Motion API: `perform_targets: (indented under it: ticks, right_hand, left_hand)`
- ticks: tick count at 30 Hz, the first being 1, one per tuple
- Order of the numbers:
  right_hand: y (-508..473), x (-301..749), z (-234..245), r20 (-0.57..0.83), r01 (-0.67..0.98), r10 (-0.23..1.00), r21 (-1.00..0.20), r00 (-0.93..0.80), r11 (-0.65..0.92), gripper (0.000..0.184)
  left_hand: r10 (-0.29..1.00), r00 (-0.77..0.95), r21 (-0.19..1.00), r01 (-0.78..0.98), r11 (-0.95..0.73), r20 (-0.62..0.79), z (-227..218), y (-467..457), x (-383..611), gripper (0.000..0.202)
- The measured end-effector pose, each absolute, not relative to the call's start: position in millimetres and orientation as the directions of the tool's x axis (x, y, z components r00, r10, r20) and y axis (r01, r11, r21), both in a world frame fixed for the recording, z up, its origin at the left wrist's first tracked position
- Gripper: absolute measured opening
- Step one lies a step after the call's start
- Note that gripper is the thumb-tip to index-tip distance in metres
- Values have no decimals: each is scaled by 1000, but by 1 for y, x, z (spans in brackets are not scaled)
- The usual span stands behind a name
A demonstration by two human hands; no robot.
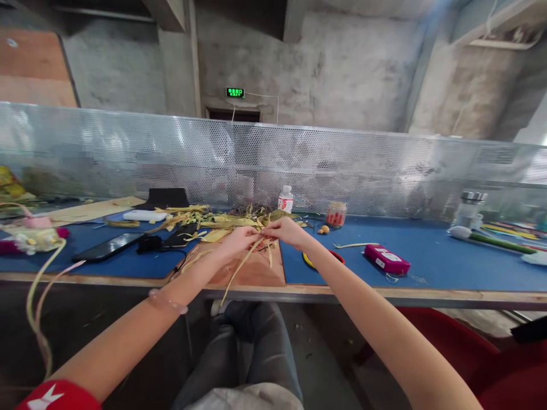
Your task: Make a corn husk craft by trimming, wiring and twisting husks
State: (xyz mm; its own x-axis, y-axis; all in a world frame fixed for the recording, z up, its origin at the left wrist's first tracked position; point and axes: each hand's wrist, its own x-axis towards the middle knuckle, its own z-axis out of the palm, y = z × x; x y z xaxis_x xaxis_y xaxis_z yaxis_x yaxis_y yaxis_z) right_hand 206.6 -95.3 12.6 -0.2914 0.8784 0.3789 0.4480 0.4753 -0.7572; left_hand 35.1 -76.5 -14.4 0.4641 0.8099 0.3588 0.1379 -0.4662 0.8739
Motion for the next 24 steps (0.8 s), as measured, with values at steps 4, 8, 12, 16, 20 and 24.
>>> perform_targets:
  ticks: [4,8,12,16,20,24]
  right_hand:
    - [-95,205,11,377,433,889,-777,-260,457,25]
    - [-94,202,8,412,497,868,-712,-276,496,24]
    - [-93,202,4,461,576,839,-617,-289,536,25]
    - [-97,203,1,498,634,821,-546,-278,547,21]
    - [-103,198,1,538,720,805,-453,-249,526,15]
    - [-106,189,5,545,778,806,-394,-231,490,10]
  left_hand:
    - [777,475,839,133,-527,412,-22,-69,36,28]
    - [760,485,794,193,-576,433,-28,-61,32,28]
    - [768,479,795,208,-570,425,-34,-59,31,29]
    - [786,495,831,201,-518,370,-35,-61,34,34]
    - [799,495,853,195,-485,341,-33,-64,33,36]
    - [789,521,906,68,-418,326,-29,-67,29,34]
